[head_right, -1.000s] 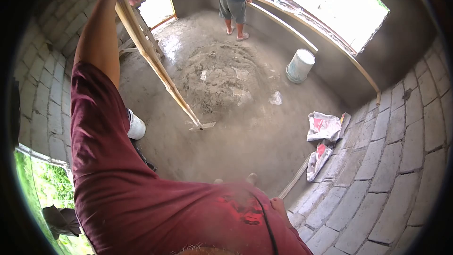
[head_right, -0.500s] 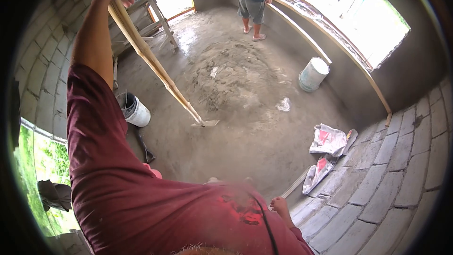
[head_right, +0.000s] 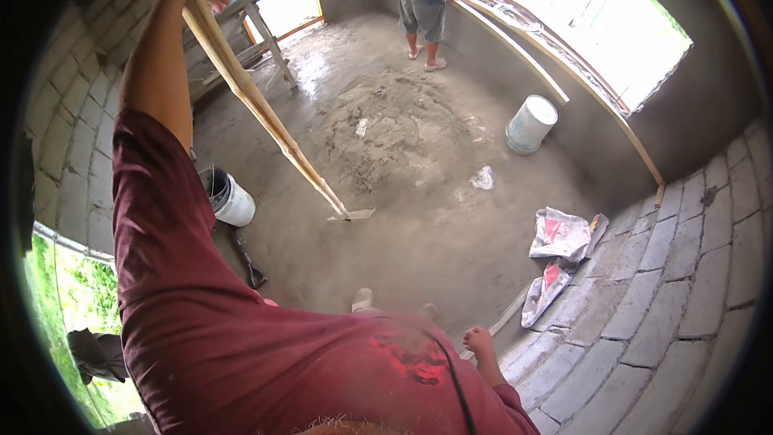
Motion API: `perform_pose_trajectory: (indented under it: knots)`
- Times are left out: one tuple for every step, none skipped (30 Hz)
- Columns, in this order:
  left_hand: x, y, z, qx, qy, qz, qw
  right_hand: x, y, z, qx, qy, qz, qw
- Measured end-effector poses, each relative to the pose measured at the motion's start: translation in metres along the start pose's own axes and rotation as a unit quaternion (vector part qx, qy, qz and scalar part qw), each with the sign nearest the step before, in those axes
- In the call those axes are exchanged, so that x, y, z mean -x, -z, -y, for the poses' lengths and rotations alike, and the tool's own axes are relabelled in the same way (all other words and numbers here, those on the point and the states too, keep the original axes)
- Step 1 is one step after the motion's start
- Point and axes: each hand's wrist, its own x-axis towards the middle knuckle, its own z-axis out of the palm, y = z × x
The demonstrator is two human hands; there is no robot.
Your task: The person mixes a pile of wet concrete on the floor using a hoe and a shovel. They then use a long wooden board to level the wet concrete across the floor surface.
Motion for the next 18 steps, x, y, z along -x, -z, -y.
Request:
perform_pose_trajectory:
  knots:
    - [-0.005,-0.001,0.001,-0.011,-0.005,0.0,1.0,0.016,-0.011,0.008,0.037,0.023,-0.003,0.999]
    - [-0.003,0.001,-0.003,0.002,-0.014,0.02,1.0,0.04,-0.024,0.023,0.076,0.045,-0.006,0.996]
    - [0.021,-0.002,-0.026,-0.002,0.032,-0.006,0.999,0.057,-0.037,0.03,0.099,0.043,-0.019,0.994]
    - [0.067,-0.008,-0.063,-0.007,0.078,-0.03,0.996,0.077,-0.052,0.04,0.122,0.04,-0.031,0.991]
    - [0.105,-0.01,-0.088,-0.013,0.123,-0.054,0.991,0.082,-0.061,0.037,0.14,0.049,-0.037,0.988]
    - [0.124,-0.007,-0.096,-0.018,0.105,-0.044,0.993,0.093,-0.071,0.036,0.156,0.057,-0.042,0.985]
    - [0.122,-0.004,-0.092,-0.02,0.103,-0.049,0.993,0.097,-0.08,0.032,0.172,0.065,-0.047,0.982]
    - [0.118,-0.001,-0.087,-0.022,0.102,-0.052,0.993,0.098,-0.09,0.025,0.176,0.05,-0.056,0.981]
    - [0.113,0.001,-0.081,-0.024,0.102,-0.055,0.993,0.099,-0.1,0.018,0.18,0.035,-0.066,0.981]
    - [0.107,0.003,-0.075,-0.026,0.101,-0.057,0.993,0.075,-0.108,-0.019,0.184,0.033,-0.076,0.98]
    - [0.098,0.004,-0.069,-0.028,0.101,-0.058,0.993,0.055,-0.115,-0.051,0.187,0.029,-0.086,0.978]
    - [0.088,0.005,-0.063,-0.03,0.1,-0.058,0.993,0.044,-0.121,-0.069,0.197,0.038,-0.076,0.977]
    - [0.077,0.005,-0.058,-0.031,0.1,-0.057,0.993,0.037,-0.124,-0.084,0.207,0.047,-0.067,0.975]
    - [0.033,0.011,-0.028,-0.002,0.059,-0.023,0.998,0.032,-0.127,-0.097,0.218,0.056,-0.057,0.973]
    - [0.029,0.009,-0.024,-0.012,0.057,-0.023,0.998,0.028,-0.13,-0.11,0.215,0.058,-0.06,0.973]
    - [0.027,0.01,-0.022,-0.024,0.054,-0.025,0.998,0.024,-0.135,-0.12,0.211,0.062,-0.062,0.974]
    - [0.027,0.014,-0.021,-0.036,0.052,-0.029,0.998,0.022,-0.141,-0.124,0.207,0.068,-0.064,0.974]
    - [0.03,0.015,-0.02,-0.043,0.054,-0.04,0.997,0.018,-0.144,-0.126,0.207,0.069,-0.064,0.974]
